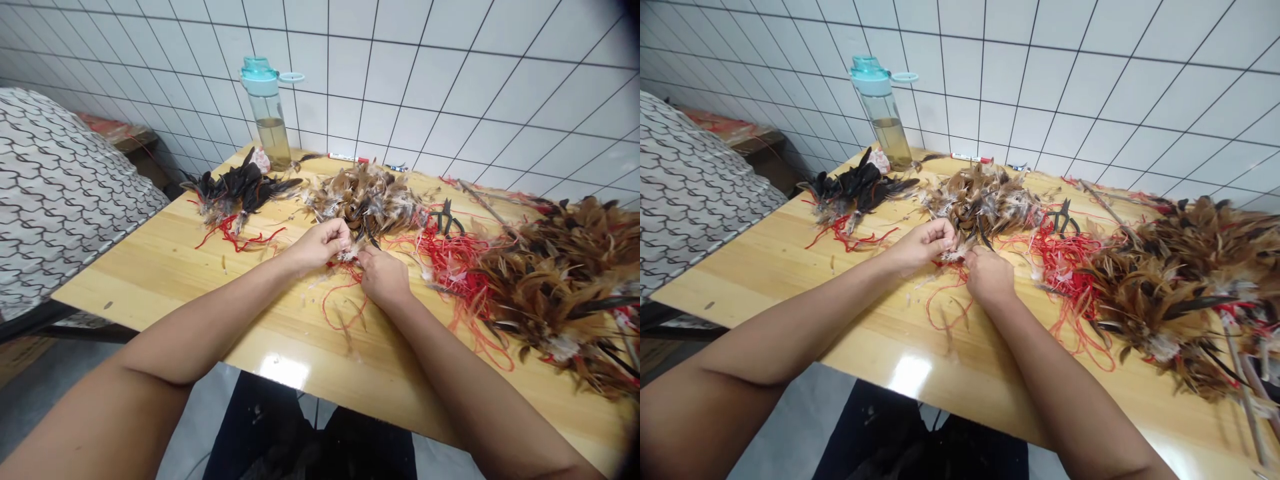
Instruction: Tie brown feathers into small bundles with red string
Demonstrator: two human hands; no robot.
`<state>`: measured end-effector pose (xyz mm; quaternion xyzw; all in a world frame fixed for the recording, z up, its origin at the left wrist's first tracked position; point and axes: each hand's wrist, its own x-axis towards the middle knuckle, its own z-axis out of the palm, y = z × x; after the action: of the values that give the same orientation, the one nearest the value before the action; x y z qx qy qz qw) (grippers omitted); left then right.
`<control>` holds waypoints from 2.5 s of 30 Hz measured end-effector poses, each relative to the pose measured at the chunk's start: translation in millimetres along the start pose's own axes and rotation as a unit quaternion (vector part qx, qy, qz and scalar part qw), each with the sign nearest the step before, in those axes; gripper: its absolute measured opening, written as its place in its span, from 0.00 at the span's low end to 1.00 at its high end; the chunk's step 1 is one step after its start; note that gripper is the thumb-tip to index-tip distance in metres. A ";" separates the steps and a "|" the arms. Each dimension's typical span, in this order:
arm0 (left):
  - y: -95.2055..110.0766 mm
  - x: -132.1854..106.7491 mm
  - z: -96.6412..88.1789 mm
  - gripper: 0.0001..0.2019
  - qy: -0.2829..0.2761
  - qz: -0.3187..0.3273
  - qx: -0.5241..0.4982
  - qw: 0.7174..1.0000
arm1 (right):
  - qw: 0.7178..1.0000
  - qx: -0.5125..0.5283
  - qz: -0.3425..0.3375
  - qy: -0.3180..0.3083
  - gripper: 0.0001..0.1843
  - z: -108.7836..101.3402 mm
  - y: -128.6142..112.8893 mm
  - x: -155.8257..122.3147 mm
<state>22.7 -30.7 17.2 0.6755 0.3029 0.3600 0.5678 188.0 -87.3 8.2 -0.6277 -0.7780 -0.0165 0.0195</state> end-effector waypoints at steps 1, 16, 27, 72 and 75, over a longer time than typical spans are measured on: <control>-0.8 0.3 -0.9 0.11 -0.003 -0.008 0.006 1.000 | 1.000 -0.001 0.008 0.009 0.13 0.8 0.4 -0.4; 8.6 -4.0 2.5 0.21 -0.139 -0.178 -0.023 0.974 | 0.971 0.007 -0.017 0.237 0.17 10.9 3.1 -8.7; -5.4 2.2 1.3 0.17 -0.033 -0.107 -0.152 0.982 | 0.967 0.201 0.020 0.157 0.11 16.7 2.1 -3.9; -5.1 1.2 -6.8 0.09 0.047 0.201 0.303 0.930 | 0.905 0.363 0.115 0.192 0.13 -8.3 7.7 -13.4; -5.7 2.3 -9.5 0.08 0.064 0.212 0.311 0.924 | 0.922 0.297 0.095 0.228 0.12 -38.5 10.2 -32.7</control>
<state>16.0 -22.6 12.7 0.8423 0.2851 0.4017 0.2191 205.3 -119.0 45.0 -0.6433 -0.6585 0.0748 0.3833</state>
